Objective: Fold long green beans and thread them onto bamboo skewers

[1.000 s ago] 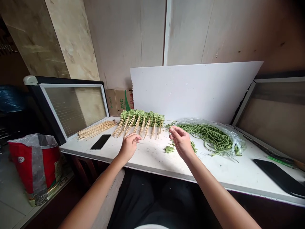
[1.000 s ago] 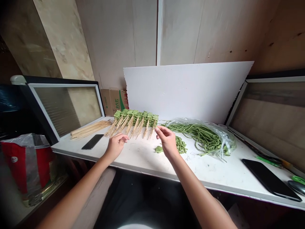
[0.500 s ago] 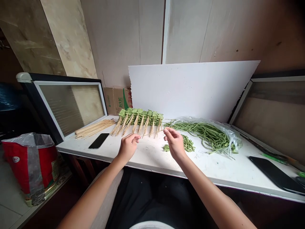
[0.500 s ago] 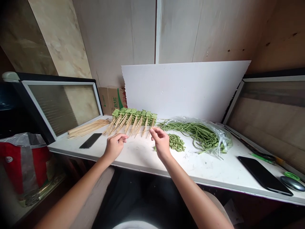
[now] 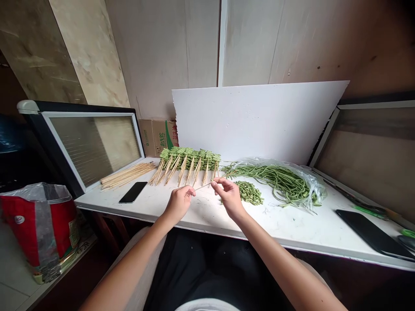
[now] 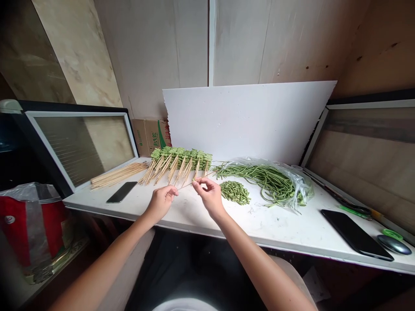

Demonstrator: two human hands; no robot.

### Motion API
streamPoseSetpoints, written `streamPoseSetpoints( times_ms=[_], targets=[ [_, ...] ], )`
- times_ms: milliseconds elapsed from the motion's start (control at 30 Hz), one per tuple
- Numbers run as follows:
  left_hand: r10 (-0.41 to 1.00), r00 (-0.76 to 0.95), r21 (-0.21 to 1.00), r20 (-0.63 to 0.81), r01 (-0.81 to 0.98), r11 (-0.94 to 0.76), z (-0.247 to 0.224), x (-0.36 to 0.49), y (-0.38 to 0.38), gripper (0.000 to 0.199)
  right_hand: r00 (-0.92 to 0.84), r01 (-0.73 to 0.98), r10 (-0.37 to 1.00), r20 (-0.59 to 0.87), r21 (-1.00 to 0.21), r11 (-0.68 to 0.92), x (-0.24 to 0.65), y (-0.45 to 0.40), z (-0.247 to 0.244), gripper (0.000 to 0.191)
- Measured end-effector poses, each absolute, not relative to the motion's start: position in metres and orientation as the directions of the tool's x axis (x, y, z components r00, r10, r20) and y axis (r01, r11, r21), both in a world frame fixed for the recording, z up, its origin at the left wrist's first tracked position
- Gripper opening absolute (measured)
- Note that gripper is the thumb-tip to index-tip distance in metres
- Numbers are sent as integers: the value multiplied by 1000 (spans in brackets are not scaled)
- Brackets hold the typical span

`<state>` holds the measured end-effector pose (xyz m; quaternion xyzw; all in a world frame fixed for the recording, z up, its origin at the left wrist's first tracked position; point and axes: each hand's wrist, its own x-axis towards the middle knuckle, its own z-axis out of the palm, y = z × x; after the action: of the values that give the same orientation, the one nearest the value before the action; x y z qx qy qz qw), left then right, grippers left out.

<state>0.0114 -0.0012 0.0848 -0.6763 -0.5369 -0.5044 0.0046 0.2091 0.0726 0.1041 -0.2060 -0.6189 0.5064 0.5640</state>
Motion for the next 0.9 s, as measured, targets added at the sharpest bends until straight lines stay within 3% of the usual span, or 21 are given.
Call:
streamPoseSetpoints(
  times_ms=[133,233,333,467,567,733,900],
  targets=[
    [789,-110,648,604,644,-406,82,15,2,28,-329,-287,806,493,-865,412,212,76,104,31],
    [885,-118,805,450,483,-345,81,18,3,39,-365,-270,782,505,-861,430,213,79,104,32],
    [975,-23,951,220,227,-210,82,22,3,49,-408,-265,761,504,-863,429,214,83,102,31],
    [991,112,995,72,58,-79,81,26,2,55,-445,-261,761,473,-881,395,217,85,100,31],
    [992,87,991,86,91,-94,76,22,6,56,-485,-208,761,431,-902,378,219,86,100,34],
    [971,-65,955,229,206,-212,71,10,15,47,-454,-140,829,327,-945,296,223,93,99,40],
    [952,-97,919,290,306,-248,74,11,11,37,-434,-208,811,392,-920,333,220,92,100,33]
  ],
)
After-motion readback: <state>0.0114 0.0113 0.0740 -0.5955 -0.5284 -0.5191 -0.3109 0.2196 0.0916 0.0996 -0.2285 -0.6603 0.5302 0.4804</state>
